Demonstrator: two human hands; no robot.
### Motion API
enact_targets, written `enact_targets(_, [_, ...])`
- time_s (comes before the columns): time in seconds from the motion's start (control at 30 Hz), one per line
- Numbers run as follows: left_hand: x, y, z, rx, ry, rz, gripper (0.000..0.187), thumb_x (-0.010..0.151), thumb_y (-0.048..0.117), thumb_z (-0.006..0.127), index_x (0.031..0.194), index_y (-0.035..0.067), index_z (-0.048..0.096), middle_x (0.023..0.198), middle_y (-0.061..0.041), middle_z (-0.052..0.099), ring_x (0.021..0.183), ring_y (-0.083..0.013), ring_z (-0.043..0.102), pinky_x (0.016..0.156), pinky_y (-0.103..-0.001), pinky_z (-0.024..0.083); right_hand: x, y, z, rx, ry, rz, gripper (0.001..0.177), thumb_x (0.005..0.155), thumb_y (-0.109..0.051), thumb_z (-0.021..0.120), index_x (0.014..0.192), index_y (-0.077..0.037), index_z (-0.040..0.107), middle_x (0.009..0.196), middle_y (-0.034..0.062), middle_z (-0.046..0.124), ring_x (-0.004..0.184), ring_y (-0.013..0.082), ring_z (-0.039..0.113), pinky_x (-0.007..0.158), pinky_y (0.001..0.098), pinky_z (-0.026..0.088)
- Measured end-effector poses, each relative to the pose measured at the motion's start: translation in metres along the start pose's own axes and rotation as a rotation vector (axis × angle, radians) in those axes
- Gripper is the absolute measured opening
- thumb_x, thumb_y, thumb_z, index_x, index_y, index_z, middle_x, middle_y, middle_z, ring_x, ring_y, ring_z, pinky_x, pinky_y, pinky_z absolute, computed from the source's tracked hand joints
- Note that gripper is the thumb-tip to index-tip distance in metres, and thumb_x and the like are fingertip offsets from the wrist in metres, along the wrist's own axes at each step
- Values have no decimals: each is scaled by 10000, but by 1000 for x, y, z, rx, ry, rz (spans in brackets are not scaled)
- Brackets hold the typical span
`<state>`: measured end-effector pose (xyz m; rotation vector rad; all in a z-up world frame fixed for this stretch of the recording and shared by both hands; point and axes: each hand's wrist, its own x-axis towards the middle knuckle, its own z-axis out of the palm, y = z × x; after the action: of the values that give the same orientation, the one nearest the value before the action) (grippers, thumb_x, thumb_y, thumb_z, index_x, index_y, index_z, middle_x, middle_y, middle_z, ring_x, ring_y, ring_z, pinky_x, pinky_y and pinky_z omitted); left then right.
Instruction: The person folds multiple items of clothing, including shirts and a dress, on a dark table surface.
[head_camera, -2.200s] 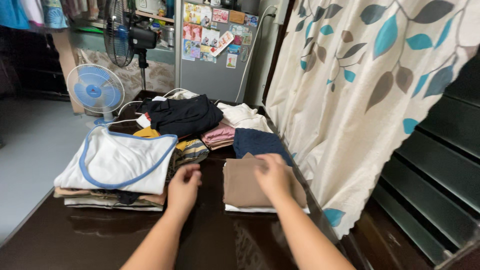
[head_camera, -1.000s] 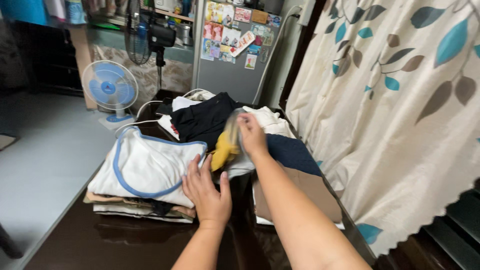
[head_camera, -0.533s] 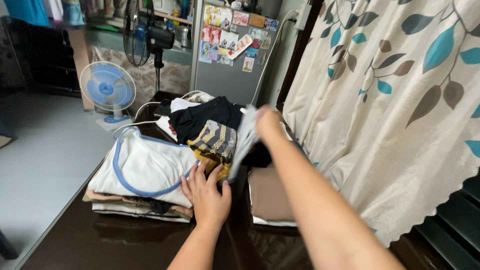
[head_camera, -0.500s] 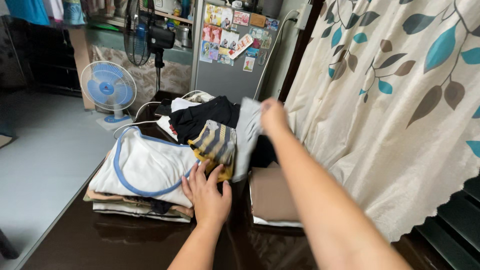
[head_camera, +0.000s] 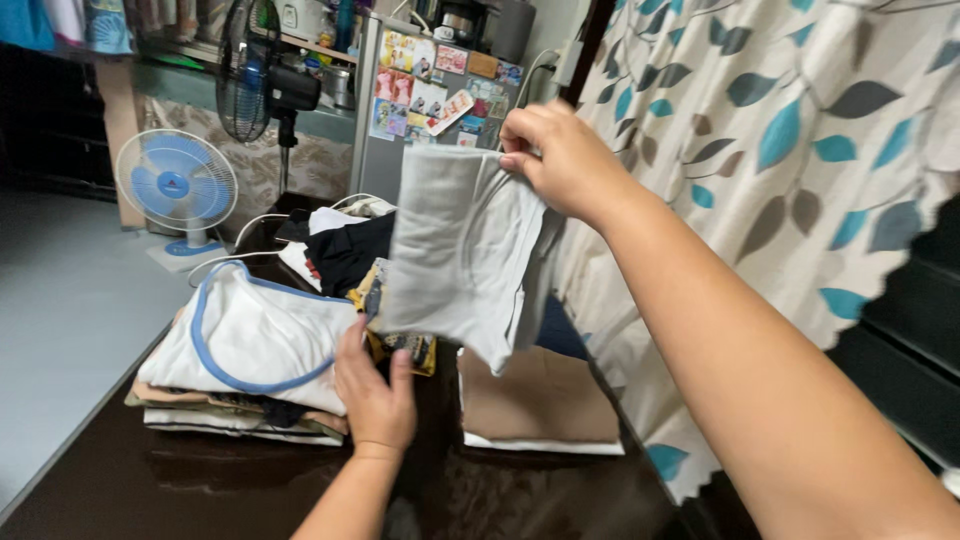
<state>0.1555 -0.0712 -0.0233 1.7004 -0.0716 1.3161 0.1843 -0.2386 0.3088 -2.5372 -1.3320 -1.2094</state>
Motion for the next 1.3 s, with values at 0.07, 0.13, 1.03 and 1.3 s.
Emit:
enact_targets(0.07, [-2, -1, -5, -247, -31, -184, 662, 1023, 403, 543, 1536, 24, 364, 1372, -193, 571, 1215, -310, 564, 1028, -410, 416, -2, -12, -18, 132, -139, 170, 180, 924, -134, 738, 957, -40, 588, 870, 66, 619, 797, 158, 557, 730, 307, 472])
enact_targets(0.13, [1, -4, -6, -489, -9, -363, 615, 1049, 427, 481, 1506, 25, 394, 1219, -159, 628, 1035, -239, 620, 903, -356, 482, -11, -26, -38, 254, -263, 298, 175, 944, -155, 711, 931, -57, 567, 796, 40, 610, 744, 146, 544, 703, 300, 478])
enact_targets(1.03, [99, 233, -106, -119, -423, 687, 708, 755, 421, 866, 1322, 66, 635, 1217, -276, 686, 1033, -437, 684, 812, -415, 553, -96, -112, -108, 932, -93, 362, 381, 904, -423, 763, 791, -82, 636, 772, -9, 673, 726, 48, 596, 654, 245, 485])
enact_targets(1.3, [162, 273, -101, -320, -532, 169, 414, 845, 224, 740, 1222, 71, 663, 1008, -145, 759, 905, -213, 740, 789, -358, 573, -89, -145, -142, 995, 88, 382, 649, 809, -201, 870, 1315, -126, 470, 1204, 11, 552, 1082, 87, 564, 955, 267, 489])
